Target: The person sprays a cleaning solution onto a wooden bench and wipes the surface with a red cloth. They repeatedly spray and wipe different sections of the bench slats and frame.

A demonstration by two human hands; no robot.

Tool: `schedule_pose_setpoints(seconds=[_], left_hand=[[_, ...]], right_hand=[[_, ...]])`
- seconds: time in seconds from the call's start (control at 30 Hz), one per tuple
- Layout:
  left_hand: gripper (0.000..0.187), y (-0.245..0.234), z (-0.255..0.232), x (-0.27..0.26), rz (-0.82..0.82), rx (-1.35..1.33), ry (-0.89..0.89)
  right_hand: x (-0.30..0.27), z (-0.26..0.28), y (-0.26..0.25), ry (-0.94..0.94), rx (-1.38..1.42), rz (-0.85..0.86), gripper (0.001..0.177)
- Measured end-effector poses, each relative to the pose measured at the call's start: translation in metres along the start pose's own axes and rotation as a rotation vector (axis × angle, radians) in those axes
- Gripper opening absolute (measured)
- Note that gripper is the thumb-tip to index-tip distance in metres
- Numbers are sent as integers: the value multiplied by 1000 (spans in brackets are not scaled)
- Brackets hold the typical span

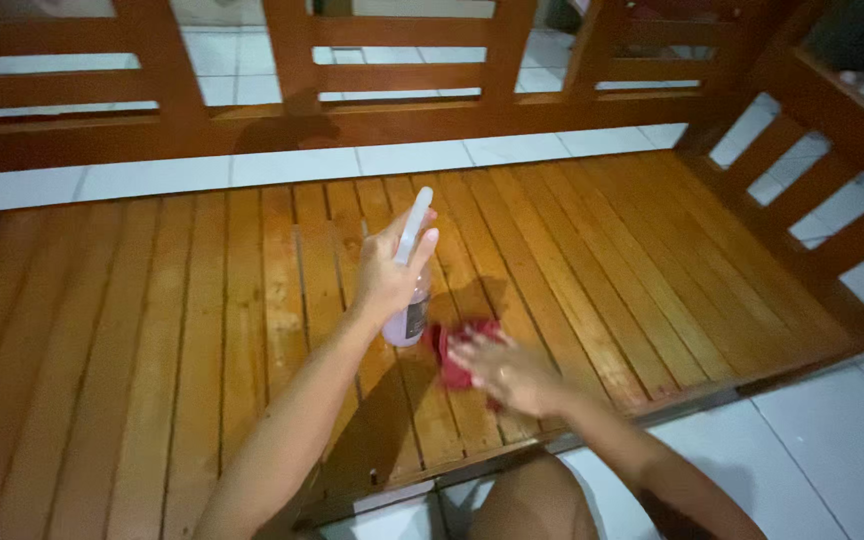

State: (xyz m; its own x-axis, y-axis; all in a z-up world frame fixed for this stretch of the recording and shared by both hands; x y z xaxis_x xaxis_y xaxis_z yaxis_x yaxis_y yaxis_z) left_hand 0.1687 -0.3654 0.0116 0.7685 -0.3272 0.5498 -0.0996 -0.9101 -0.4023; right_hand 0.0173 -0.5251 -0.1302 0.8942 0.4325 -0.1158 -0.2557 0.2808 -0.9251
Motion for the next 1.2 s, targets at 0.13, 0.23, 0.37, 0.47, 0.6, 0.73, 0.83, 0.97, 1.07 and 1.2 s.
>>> schedule_pose_setpoints(seconds=[0.13,0.23,0.37,0.47,0.6,0.73,0.83,0.97,1.07,1.2], left_hand=[[42,17,-7,7,-24,41,0],[44,19,-9,10,-31,66,7],[45,19,-9,8,9,97,-37],[48,16,-15,9,-40,134,58],[45,14,-16,7,-71,126,90],[46,20,-12,8,-37,135,19],[42,22,-7,10,-24,166,-14],[44,23,-7,9,-81,156,45],[45,25,-5,10,-26,148,-11],[47,26,-12,16,-53,156,46]], right_hand=[[-25,14,-6,-44,30,-1,59],[-17,7,-16,-8,94,14,57],[27,-37,-38,148,126,-39,60],[72,-80,-48,220,61,-124,60],[99,-114,-35,158,34,-208,52],[83,-101,-23,61,-80,-294,64],[61,-61,-23,36,-144,-241,63],[2,-21,1,469,67,200,50],[-38,26,-14,-12,59,-18,59],[-49,23,-10,-35,-7,107,62]])
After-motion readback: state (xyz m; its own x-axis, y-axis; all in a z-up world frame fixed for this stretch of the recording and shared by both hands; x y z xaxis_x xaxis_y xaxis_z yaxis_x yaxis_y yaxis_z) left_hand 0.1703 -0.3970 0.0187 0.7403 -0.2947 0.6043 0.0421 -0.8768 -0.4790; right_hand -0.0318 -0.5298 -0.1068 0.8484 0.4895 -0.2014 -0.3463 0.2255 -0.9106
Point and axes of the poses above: each hand's wrist, its own x-axis towards the middle knuckle, its own y-axis out of the palm, z = x × y, the point moved 6 cm from there along x, towards the middle knuckle, and after that the axes turned 15 degrees about x, right-handed, at the moved point
